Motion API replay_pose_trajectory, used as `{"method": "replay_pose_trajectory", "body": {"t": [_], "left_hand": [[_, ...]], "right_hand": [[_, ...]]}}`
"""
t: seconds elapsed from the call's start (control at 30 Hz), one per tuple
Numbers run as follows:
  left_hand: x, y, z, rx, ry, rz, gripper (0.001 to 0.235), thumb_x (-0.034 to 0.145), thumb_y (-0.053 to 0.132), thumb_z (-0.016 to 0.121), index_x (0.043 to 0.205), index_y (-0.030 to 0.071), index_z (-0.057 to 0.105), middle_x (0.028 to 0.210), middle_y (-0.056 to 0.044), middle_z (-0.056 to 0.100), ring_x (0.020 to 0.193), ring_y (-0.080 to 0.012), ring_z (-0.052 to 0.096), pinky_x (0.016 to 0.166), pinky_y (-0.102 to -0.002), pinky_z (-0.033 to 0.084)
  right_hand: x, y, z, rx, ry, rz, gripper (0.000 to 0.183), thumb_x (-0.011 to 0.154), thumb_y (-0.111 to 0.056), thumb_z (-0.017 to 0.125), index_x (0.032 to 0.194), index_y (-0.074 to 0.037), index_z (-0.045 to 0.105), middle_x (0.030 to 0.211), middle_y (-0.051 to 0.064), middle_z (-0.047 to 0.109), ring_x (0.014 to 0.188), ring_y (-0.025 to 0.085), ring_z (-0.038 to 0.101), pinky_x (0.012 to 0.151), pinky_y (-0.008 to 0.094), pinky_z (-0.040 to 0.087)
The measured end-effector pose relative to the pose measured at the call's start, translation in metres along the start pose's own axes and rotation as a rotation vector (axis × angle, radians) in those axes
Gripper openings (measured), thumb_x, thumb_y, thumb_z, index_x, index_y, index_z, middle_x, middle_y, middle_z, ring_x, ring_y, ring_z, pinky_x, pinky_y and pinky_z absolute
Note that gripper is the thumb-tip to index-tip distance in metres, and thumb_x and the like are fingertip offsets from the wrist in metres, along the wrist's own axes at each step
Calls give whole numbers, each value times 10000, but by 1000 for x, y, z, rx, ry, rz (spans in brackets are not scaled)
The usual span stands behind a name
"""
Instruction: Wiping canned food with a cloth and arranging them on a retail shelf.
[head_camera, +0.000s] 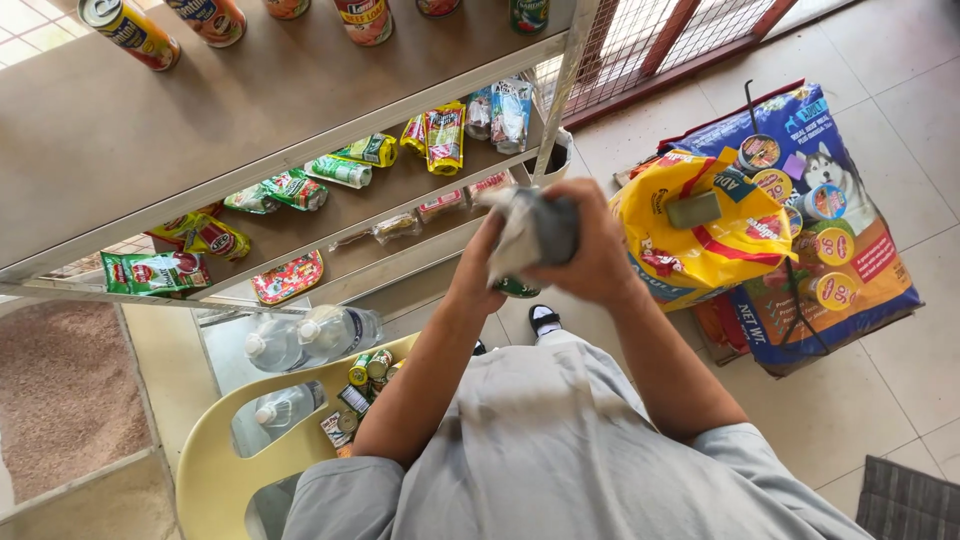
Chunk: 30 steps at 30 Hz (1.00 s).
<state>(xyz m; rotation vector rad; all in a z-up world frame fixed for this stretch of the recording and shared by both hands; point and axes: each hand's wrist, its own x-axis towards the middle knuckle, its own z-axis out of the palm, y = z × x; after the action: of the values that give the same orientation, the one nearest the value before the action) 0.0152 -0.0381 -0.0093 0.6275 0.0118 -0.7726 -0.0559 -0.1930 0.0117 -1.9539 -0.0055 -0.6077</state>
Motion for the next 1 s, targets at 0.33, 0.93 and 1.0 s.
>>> {"method": "replay_pose_trajectory", "body": {"t": [0.33, 0.93, 1.0], "left_hand": [[-18, -10, 70, 263, 158, -83, 981, 912, 717, 503, 1528, -17, 296, 1439, -289, 438, 1332, -347, 474, 1147, -558, 383], [27, -15, 44, 1098, -181, 670, 763, 571, 257, 990, 1259, 155, 677, 1140, -77, 730, 1087, -236, 687, 1036, -371, 483], [19, -19, 57, 1123, -121, 721, 779, 533, 167, 982, 1249, 132, 677, 1159, -107, 734, 1111, -290, 697, 1039, -409, 491]], "right_hand": [[20, 15, -33, -4, -94, -120, 686, 664, -214, 920, 1266, -84, 620, 1133, 164, 687, 1089, 388, 678, 963, 497, 501], [43, 4, -101, -107, -278, -680, 639, 947, -657, 497, 1218, -134, 746, 1207, 34, 744, 1180, 290, 598, 1044, 459, 407], [48, 13, -101, -150, -254, -716, 755, 956, -756, 417, 1238, -138, 747, 1226, 34, 742, 1206, 293, 577, 1062, 467, 390]]}}
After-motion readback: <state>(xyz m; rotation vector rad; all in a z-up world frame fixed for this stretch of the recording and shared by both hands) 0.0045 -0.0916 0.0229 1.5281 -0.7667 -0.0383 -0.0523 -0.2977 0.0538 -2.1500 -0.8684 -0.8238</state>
